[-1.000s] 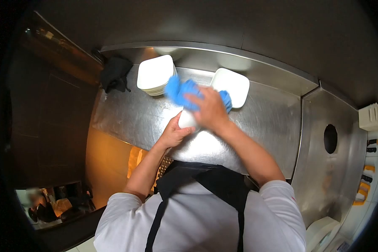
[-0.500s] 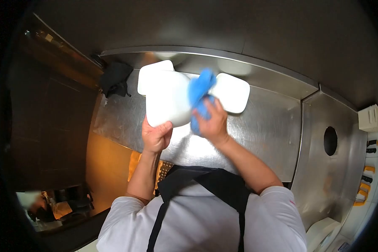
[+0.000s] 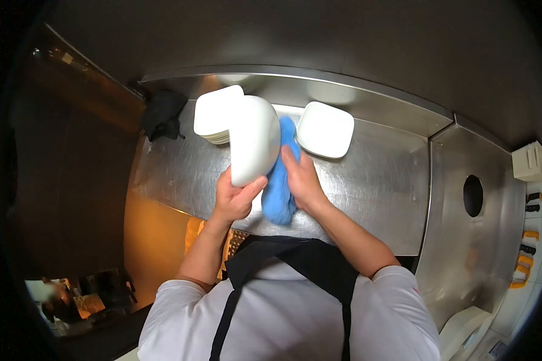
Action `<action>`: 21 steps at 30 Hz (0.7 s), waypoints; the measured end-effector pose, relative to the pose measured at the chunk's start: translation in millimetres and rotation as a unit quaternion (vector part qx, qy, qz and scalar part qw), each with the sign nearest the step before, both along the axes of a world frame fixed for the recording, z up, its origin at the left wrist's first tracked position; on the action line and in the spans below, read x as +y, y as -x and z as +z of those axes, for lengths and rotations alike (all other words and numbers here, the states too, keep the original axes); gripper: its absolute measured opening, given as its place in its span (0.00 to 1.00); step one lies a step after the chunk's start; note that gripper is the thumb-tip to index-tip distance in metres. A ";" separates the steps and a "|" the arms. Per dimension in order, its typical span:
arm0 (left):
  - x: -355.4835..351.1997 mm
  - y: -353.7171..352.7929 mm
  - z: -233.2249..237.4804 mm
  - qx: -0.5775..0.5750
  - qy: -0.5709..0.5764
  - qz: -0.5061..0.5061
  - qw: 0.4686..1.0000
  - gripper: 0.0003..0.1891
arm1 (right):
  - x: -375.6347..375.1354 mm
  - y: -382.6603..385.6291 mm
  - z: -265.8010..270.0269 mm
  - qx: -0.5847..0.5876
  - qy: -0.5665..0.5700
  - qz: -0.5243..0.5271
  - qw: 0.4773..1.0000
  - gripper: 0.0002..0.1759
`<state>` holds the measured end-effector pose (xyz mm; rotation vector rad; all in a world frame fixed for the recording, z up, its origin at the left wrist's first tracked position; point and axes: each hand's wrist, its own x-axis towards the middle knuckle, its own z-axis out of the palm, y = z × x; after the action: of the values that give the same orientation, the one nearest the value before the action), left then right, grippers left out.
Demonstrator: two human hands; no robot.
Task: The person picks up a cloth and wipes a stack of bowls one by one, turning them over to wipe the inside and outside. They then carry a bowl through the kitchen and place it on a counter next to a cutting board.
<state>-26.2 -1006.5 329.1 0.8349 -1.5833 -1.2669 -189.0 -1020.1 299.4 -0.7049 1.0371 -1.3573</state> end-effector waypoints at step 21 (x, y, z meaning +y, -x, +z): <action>39.1 -1.7 -111.8 -0.346 0.200 0.093 0.912 0.34 | -25.1 -16.1 -19.0 0.681 0.313 -0.040 0.660 0.33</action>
<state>-24.5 -967.4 217.3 1.2019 -2.1526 -0.4769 -172.9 -1045.2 280.4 -2.4639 1.7097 -1.1000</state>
